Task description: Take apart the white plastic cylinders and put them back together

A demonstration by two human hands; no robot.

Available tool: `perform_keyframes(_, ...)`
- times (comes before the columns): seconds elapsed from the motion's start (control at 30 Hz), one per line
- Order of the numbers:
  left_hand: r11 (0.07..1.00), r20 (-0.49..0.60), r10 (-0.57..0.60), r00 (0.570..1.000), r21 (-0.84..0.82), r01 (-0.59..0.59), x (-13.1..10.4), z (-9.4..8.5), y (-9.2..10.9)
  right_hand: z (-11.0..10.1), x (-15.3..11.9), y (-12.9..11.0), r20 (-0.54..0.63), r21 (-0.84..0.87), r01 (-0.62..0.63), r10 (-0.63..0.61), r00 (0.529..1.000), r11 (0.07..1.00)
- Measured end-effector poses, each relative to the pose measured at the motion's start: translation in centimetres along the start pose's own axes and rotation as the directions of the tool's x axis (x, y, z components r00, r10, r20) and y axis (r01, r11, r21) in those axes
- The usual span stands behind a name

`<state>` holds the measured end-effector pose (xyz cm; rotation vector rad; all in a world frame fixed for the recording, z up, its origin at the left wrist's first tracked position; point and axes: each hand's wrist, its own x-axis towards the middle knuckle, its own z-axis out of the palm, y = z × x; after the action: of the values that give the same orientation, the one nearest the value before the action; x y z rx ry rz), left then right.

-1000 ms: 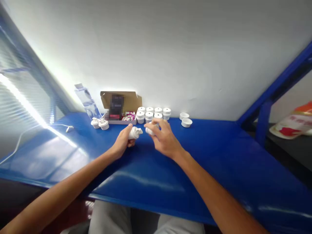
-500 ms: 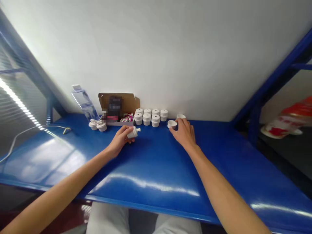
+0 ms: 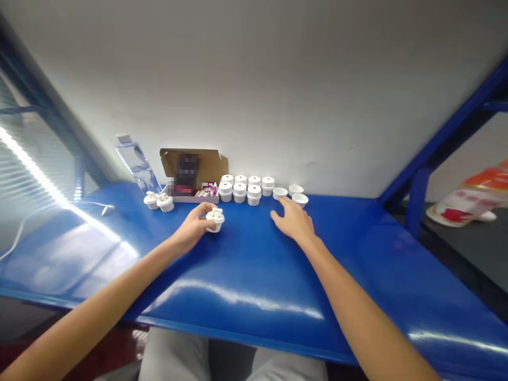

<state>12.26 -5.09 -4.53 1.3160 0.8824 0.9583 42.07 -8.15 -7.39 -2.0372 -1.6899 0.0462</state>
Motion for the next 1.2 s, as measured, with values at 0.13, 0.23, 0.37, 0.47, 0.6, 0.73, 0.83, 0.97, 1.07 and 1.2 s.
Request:
perform_keyframes(0.13,0.999,0.021,-0.017,1.000,0.046,0.016,0.0,0.0,0.0,0.3,0.4,-0.3,0.046,-0.031,-0.018,0.020,0.999,0.999)
perform_keyframes(0.23,0.998,-0.001,-0.020,1.000,0.054,0.020,0.0,0.0,0.0,0.2,0.7,-0.9,0.086,-0.079,-0.064,0.071,0.994,0.995)
perform_keyframes(0.37,0.975,-0.011,0.041,0.999,0.220,-0.037,0.2,-0.5,0.0,0.0,0.7,-1.7,0.139,-0.130,-0.098,0.116,0.983,0.987)
perform_keyframes(0.47,0.892,-0.008,0.124,0.992,0.439,-0.108,0.6,-1.1,-0.2,0.0,0.5,-2.0,0.152,-0.147,-0.098,0.120,0.981,0.984)
perform_keyframes(0.6,0.731,0.031,0.276,0.961,0.642,-0.231,1.0,-1.9,-0.5,0.2,0.4,-2.3,0.146,-0.175,-0.081,0.107,0.984,0.981)
perform_keyframes(0.73,0.568,0.068,0.337,0.939,0.780,-0.261,1.2,-2.9,-0.1,0.4,0.3,-2.4,0.133,-0.203,-0.053,0.081,0.988,0.978)
perform_keyframes(0.83,0.430,0.030,0.333,0.942,0.885,-0.181,1.1,-3.5,0.6,0.6,0.4,-2.4,0.137,-0.204,-0.038,0.067,0.988,0.978)
perform_keyframes(0.97,0.247,-0.061,0.254,0.965,0.969,-0.003,0.9,-4.4,1.7,0.7,0.6,-2.2,0.147,-0.202,-0.054,0.085,0.985,0.978)
perform_keyframes(1.07,0.146,-0.148,0.203,0.968,0.982,0.120,0.8,-5.1,2.5,0.7,0.8,-2.2,0.142,-0.194,-0.063,0.092,0.986,0.979)
perform_keyframes(1.2,0.083,-0.253,0.192,0.948,0.967,0.242,0.9,-6.3,3.2,0.6,0.7,-2.3,0.119,-0.174,-0.079,0.101,0.988,0.982)
